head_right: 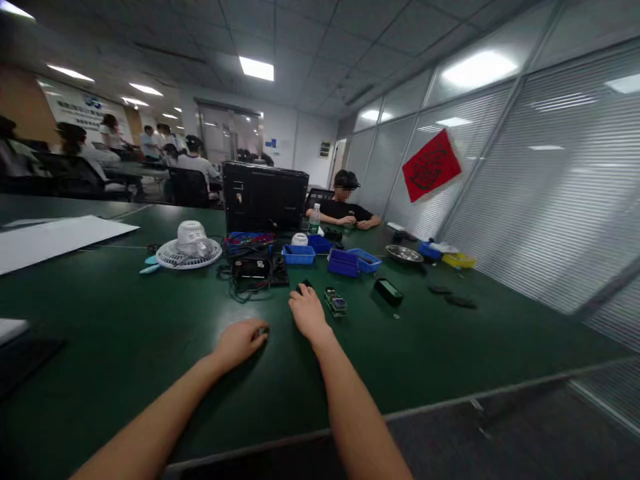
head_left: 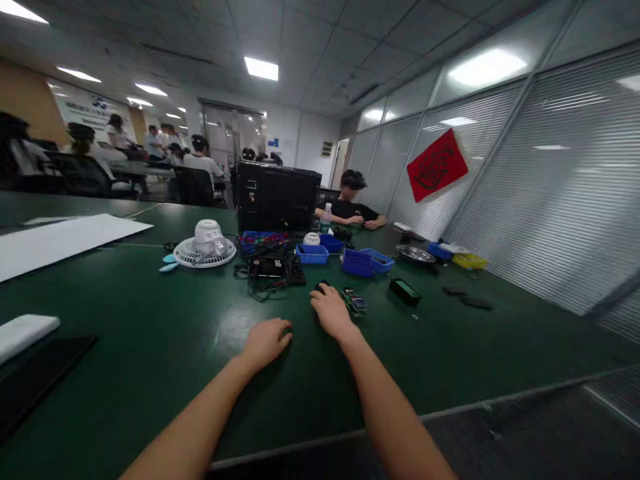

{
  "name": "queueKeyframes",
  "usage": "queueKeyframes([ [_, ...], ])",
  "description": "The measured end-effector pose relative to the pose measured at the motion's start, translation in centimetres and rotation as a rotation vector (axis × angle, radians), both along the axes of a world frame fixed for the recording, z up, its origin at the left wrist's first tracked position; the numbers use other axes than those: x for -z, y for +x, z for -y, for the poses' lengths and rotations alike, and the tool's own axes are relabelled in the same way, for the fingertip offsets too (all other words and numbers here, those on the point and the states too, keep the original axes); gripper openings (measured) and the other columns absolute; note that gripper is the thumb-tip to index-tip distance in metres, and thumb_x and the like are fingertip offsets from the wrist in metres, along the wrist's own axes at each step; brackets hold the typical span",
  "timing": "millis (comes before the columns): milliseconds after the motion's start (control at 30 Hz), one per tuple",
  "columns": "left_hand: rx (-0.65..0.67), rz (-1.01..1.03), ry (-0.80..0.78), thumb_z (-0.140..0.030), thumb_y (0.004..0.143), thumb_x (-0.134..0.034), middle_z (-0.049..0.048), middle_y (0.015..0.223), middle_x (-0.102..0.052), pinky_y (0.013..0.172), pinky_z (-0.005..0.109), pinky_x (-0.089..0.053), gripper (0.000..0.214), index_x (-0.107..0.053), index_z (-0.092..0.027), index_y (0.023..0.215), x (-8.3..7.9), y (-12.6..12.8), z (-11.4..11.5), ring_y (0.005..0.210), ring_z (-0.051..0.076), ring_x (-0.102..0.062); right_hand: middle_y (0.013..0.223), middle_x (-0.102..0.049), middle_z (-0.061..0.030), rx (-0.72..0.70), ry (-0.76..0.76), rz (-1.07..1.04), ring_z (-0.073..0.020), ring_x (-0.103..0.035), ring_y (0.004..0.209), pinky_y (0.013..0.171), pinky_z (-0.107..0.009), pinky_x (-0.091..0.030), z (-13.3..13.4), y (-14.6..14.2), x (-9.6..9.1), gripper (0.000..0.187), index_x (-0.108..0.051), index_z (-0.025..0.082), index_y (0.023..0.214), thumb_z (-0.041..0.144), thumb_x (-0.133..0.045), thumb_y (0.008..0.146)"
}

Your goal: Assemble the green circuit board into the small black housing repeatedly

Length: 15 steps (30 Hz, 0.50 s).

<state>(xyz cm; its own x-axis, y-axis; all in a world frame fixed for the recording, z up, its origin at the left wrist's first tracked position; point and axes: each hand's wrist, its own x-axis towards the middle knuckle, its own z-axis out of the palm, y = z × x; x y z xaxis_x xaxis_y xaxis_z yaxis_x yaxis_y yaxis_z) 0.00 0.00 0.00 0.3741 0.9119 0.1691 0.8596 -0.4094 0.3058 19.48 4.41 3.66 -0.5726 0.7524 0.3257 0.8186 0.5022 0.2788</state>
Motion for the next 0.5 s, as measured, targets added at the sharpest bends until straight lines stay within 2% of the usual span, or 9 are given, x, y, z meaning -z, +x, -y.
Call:
queueKeyframes([
  [67, -0.005, -0.005, -0.014, -0.033, 0.081, -0.043, 0.0018, 0.096, -0.065, 0.071, 0.025, -0.041, 0.029, -0.058, -0.027, 0.104, -0.2, 0.0, 0.1, 0.084, 0.016, -0.059, 0.088, -0.064, -0.0102, 0.015, -0.103, 0.055, -0.0230, -0.044, 0.101, 0.085, -0.033, -0.030, 0.1, -1.2, 0.9, 0.024, -0.064, 0.014, 0.084, 0.013, -0.041, 0.084],
  [167, -0.018, -0.007, -0.029, -0.033, 0.081, -0.043, 0.0020, 0.096, -0.064, 0.071, 0.024, -0.040, 0.028, -0.058, -0.026, 0.104, -0.4, 0.1, 0.2, 0.085, 0.016, -0.058, 0.087, -0.063, -0.0106, 0.027, -0.178, 0.074, -0.0208, -0.048, 0.093, 0.079, -0.031, -0.033, 0.4, -2.3, 1.4, 0.023, -0.064, 0.015, 0.086, 0.013, -0.041, 0.084],
  [267, -0.027, -0.004, -0.034, -0.033, 0.081, -0.044, 0.0017, 0.094, -0.064, 0.070, 0.024, -0.040, 0.027, -0.059, -0.026, 0.103, -0.5, 0.1, 0.3, 0.085, 0.016, -0.058, 0.097, -0.060, -0.0107, 0.059, -0.132, 0.002, -0.0212, -0.045, 0.096, 0.079, -0.032, -0.034, 0.6, -2.3, 0.8, 0.025, -0.062, 0.017, 0.092, 0.014, -0.038, 0.085],
  [367, -0.026, -0.004, -0.037, -0.032, 0.080, -0.044, 0.0011, 0.093, -0.064, 0.071, 0.024, -0.040, 0.027, -0.059, -0.027, 0.102, -0.7, 0.2, 0.3, 0.084, 0.016, -0.058, 0.111, -0.054, -0.0115, 0.184, -0.030, -0.138, -0.0234, -0.041, 0.104, 0.083, -0.035, -0.033, 0.5, -1.9, 0.3, 0.027, -0.057, 0.018, 0.105, 0.020, -0.040, 0.085],
  [500, -0.031, -0.020, -0.052, -0.032, 0.081, -0.044, 0.0006, 0.092, -0.064, 0.072, 0.023, -0.040, 0.028, -0.058, -0.027, 0.104, -0.9, 0.2, 0.4, 0.084, 0.015, -0.058, 0.125, -0.044, -0.0124, 0.324, -0.073, -0.236, -0.0265, -0.037, 0.109, 0.084, -0.037, -0.035, -0.1, -1.5, 1.0, 0.042, -0.047, 0.020, 0.120, 0.037, -0.047, 0.082],
])
